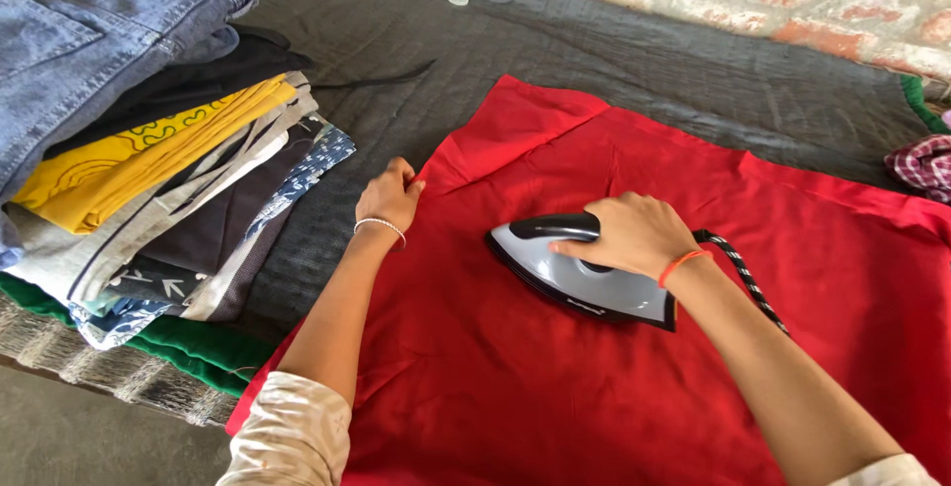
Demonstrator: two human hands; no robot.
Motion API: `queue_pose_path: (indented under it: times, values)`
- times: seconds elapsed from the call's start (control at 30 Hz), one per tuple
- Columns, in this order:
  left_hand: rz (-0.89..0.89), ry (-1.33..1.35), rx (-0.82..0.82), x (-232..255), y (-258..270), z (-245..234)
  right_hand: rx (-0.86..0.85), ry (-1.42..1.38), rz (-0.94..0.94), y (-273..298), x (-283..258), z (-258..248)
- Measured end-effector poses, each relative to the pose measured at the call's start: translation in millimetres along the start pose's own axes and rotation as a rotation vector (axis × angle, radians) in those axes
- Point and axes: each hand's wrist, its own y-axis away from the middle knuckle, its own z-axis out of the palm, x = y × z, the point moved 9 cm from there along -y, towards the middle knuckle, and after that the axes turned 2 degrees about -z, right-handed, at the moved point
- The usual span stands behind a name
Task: The person irons a red garment on a dark-covered surface. They repeatedly smooth the fabric with an iron, adjust and reposition the garment, and continue ironing different sections. The garment is handled one at a time and remains on the surface throughout.
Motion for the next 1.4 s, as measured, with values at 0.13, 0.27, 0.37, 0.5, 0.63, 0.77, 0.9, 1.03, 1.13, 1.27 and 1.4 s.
queue_pose_path:
  times: [0.13, 0.27, 0.37, 0.5, 0.63, 0.77, 0.9, 1.03, 1.13, 1.27, 1.4]
  values:
    - [-0.007, 0.216, 0.044, -5, 3, -7, 0.064, -0.05, 0.04, -34, -17, -4]
    - [-0.008, 0.397, 0.127, -6, 8, -19, 0.027, -0.068, 0.088, -81, -28, -3]
    - [-0.018, 0.443, 0.162, -9, 7, -27, 0.033, -0.07, 0.118, -107, -32, -5]
    - [-0.026, 0.419, 0.187, -12, 7, -34, -0.009, -0.12, 0.14, -126, -39, -13]
    - [-0.036, 0.253, 0.13, -19, 5, -33, -0.081, -0.141, 0.043, -107, -54, -15]
    - [-0.082, 0.082, 0.127, -30, 1, -42, -0.092, -0.158, -0.074, -86, -80, -5]
    - [-0.039, 0.053, 0.118, -21, 6, -54, 0.05, -0.079, -0.165, -97, -104, -18]
    - [0.089, 0.165, 0.237, 0, 17, -74, -0.032, -0.113, -0.079, -117, -119, -14]
    - [0.15, 0.25, 0.283, 6, 22, -82, -0.015, -0.14, -0.105, -118, -127, -17]
    - [0.188, 0.316, 0.321, 6, 20, -91, 0.065, -0.15, -0.273, -90, -136, -22]
    - [0.125, 0.541, 0.242, -5, 14, -89, 0.0, -0.098, -0.385, -43, -151, -13]
